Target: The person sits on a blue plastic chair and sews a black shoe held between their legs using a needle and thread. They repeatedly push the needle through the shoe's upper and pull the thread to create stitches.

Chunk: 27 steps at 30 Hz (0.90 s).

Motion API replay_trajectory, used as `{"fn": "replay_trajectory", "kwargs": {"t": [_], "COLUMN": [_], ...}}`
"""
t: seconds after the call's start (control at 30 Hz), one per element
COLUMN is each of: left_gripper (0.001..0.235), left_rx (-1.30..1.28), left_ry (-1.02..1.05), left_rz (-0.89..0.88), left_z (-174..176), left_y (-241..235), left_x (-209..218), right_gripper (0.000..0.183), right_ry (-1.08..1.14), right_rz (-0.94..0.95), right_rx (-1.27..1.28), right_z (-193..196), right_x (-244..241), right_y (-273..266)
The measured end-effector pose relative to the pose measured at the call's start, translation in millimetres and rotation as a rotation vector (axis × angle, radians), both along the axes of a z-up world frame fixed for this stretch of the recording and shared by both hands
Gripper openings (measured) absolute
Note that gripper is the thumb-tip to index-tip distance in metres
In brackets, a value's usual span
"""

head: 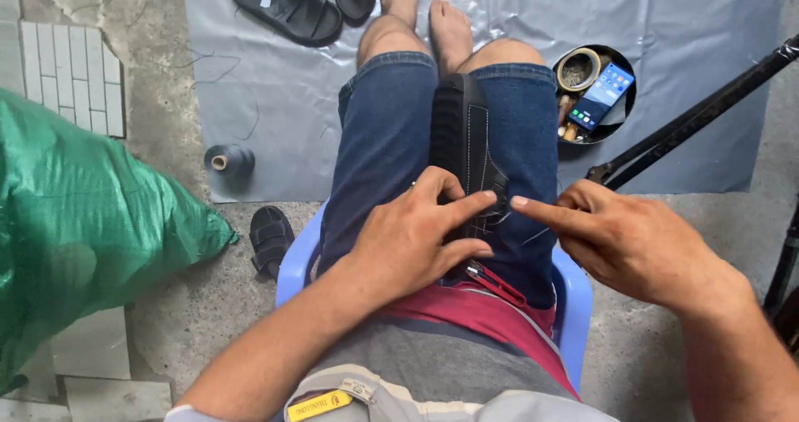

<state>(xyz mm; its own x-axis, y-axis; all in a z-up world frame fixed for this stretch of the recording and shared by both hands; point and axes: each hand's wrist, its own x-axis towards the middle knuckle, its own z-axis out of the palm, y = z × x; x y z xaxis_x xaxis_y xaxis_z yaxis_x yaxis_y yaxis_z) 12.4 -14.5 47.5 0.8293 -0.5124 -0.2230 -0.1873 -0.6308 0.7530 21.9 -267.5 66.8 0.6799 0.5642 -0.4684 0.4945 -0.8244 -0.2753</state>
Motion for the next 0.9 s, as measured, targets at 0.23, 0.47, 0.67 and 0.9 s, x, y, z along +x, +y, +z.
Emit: {"fn": "replay_trajectory", "kwargs": {"t": [0.23,0.47,0.67,0.9], "left_gripper": [0.011,0.011,0.011,0.012], "left_rx": [-0.243,-0.326,-0.255,-0.307], "left_ry": [-0.038,-0.029,-0.204,-0.158], "left_rz": [0.164,0.198,0.125,0.053], "left_z": [-20.9,-16.8,-33.5,-20.3], "left_y": [-4.3,2.8,9.1,19.7], "left_x": [-4.6,-23.3,-39.0,-32.3], "right_gripper": [0.058,0.009,0.005,0.007], "right_ry": [0.15,-0.086,0.253,-0.089], "right_rz": [-0.322,-0.343,-0.538,-1.154], "right_rx": [0.405,0.451,0.563,1.186], "right_z": [-4.6,-29.5,-26.0,-23.3], "right_x": [0.6,-10.9,-16.7,15.8], "right_y": [32.1,43.9,53.0,-24.8]}}
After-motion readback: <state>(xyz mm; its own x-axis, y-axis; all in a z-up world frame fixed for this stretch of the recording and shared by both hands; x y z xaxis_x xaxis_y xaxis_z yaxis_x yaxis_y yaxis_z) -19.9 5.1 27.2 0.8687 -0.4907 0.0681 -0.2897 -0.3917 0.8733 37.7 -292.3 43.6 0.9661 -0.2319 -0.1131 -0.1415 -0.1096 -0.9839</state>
